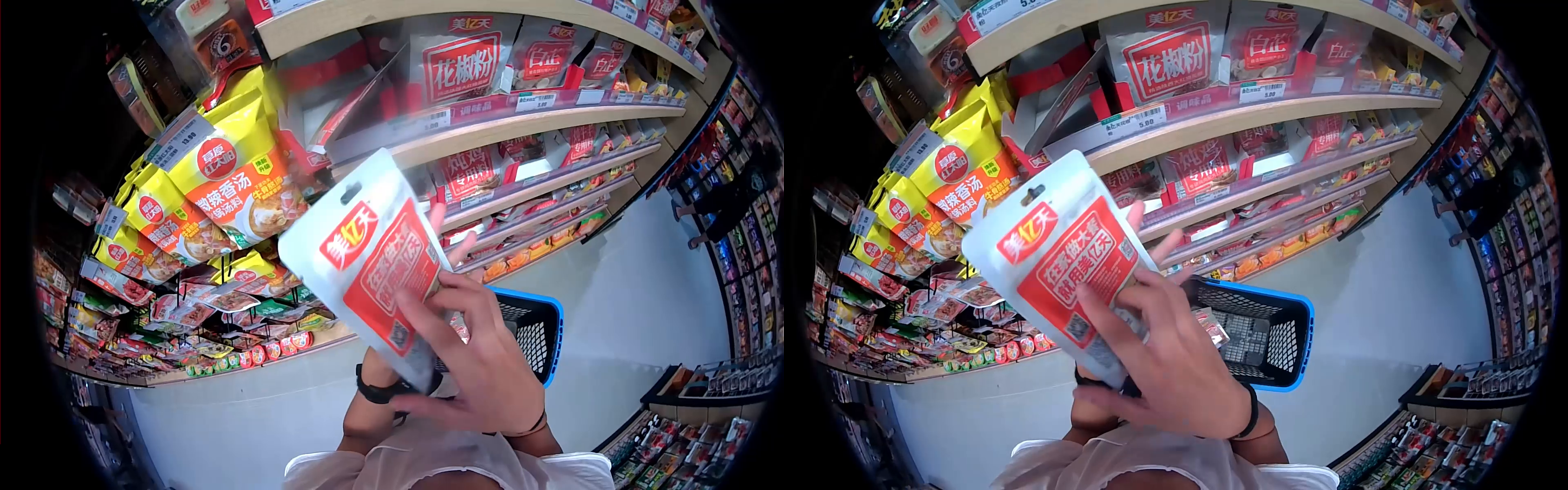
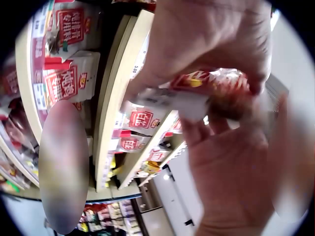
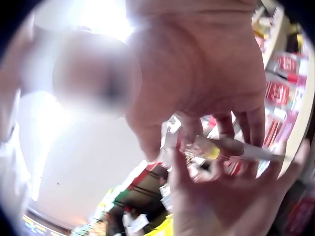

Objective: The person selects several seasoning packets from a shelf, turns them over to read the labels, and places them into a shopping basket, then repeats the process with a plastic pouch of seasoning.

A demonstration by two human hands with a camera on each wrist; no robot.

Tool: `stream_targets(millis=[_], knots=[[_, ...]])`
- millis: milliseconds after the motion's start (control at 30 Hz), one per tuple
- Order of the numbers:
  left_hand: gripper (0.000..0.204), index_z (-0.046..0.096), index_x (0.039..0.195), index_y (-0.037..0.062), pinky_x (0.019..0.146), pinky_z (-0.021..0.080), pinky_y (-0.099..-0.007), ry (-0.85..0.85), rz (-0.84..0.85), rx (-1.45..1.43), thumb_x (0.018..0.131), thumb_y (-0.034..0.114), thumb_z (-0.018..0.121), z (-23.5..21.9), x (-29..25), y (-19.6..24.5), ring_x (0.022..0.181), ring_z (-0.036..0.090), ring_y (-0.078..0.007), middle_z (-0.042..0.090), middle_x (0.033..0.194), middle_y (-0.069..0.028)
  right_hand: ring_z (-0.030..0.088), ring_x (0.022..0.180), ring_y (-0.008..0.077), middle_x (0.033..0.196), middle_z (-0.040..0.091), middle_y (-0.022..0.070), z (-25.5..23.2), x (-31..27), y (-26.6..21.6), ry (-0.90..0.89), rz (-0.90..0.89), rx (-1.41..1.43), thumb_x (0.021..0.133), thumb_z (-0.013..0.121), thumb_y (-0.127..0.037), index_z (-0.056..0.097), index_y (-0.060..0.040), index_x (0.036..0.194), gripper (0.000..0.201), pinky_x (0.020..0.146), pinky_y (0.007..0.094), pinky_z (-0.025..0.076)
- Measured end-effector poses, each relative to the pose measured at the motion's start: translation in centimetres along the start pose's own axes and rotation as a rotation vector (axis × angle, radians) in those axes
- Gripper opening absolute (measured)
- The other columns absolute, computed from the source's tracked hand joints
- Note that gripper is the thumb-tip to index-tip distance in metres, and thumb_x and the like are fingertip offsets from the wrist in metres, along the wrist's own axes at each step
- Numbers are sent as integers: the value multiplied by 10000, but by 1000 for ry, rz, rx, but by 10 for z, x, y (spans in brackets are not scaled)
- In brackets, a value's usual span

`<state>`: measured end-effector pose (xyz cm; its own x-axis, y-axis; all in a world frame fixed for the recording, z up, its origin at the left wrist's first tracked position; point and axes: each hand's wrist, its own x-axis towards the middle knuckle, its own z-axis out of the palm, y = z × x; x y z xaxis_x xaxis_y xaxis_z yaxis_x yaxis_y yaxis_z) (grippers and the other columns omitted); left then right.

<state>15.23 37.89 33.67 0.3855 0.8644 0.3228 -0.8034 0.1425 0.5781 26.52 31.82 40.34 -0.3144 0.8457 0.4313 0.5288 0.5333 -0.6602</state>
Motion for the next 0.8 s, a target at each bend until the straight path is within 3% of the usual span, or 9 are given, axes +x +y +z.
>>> stream_targets(millis=[33, 67, 100, 200, 233, 333, 367, 567, 800], knots=[[800, 120, 1405, 211, 961, 233, -645, 1, -80, -179, 795, 633, 419, 2, 1, -2, 1283, 131, -470, -12, 1466, -103, 404, 1094, 366, 1151, 476, 159, 2, -2, -7, -85, -59, 33, 690, 701, -361, 542, -75, 1157, 571, 888, 437, 357], [759, 155, 1401, 214, 949, 207, -679, -197, -133, -390, 810, 626, 394, -9, 3, -2, 1279, 100, -494, -9, 1469, -87, 379, 1111, 380, 1169, 473, 149, 5, -4, -9, -96, -74, 28, 678, 694, -405, 543, -80, 1155, 596, 904, 455, 338], [733, 193, 1395, 222, 934, 171, -710, -264, -177, -408, 813, 625, 386, -5, 5, 6, 1273, 56, -516, -11, 1470, -73, 355, 1127, 394, 1187, 471, 139, 6, -7, -8, -113, -95, 21, 667, 687, -448, 543, -86, 1153, 623, 920, 473, 319], [724, 182, 1398, 240, 950, 136, -705, -155, -237, -598, 816, 621, 384, 9, -1, 7, 1274, 50, -515, -18, 1471, -60, 353, 1137, 374, 1245, 461, 113, 8, -15, -5, -126, -145, -52, 643, 702, -447, 552, -90, 1132, 623, 932, 462, 318], [709, 170, 1400, 255, 954, 111, -705, -220, -215, -622, 824, 616, 371, 8, -1, 2, 1277, 41, -510, -12, 1473, -46, 355, 1137, 368, 1245, 465, 109, 9, -16, -4, -118, -161, -79, 639, 706, -441, 555, -90, 1125, 618, 931, 456, 321], [695, 166, 1400, 264, 960, 95, -700, -180, -240, -726, 830, 624, 337, 12, -5, -1, 1280, 34, -506, -12, 1474, -22, 369, 1130, 348, 1232, 478, 110, 5, -18, -4, -111, -179, -106, 628, 717, -417, 553, -85, 1120, 616, 927, 437, 332], [702, 146, 1403, 263, 969, 87, -690, -272, -236, -675, 831, 637, 302, 12, -5, 1, 1284, 28, -500, -12, 1475, -4, 374, 1127, 342, 1225, 484, 112, 3, -18, -4, -114, -181, -105, 625, 721, -409, 550, -82, 1121, 618, 926, 431, 335], [712, 106, 1410, 239, 988, 98, -667, -390, -198, -613, 840, 635, 265, 9, -3, -5, 1283, 81, -492, 10, 1475, -5, 395, 1110, 332, 1225, 482, 138, 1, -19, 2, -62, -214, -3, 636, 731, -396, 479, -73, 1186, 686, 922, 427, 340], [712, 112, 1410, 213, 1015, 123, -625, -330, -216, -520, 847, 616, 280, 3, -11, 2, 1288, 130, -464, 24, 1469, -67, 422, 1082, 319, 1223, 489, 137, 3, -18, 4, -32, -190, 101, 610, 764, -382, 451, -56, 1203, 745, 915, 416, 345]])
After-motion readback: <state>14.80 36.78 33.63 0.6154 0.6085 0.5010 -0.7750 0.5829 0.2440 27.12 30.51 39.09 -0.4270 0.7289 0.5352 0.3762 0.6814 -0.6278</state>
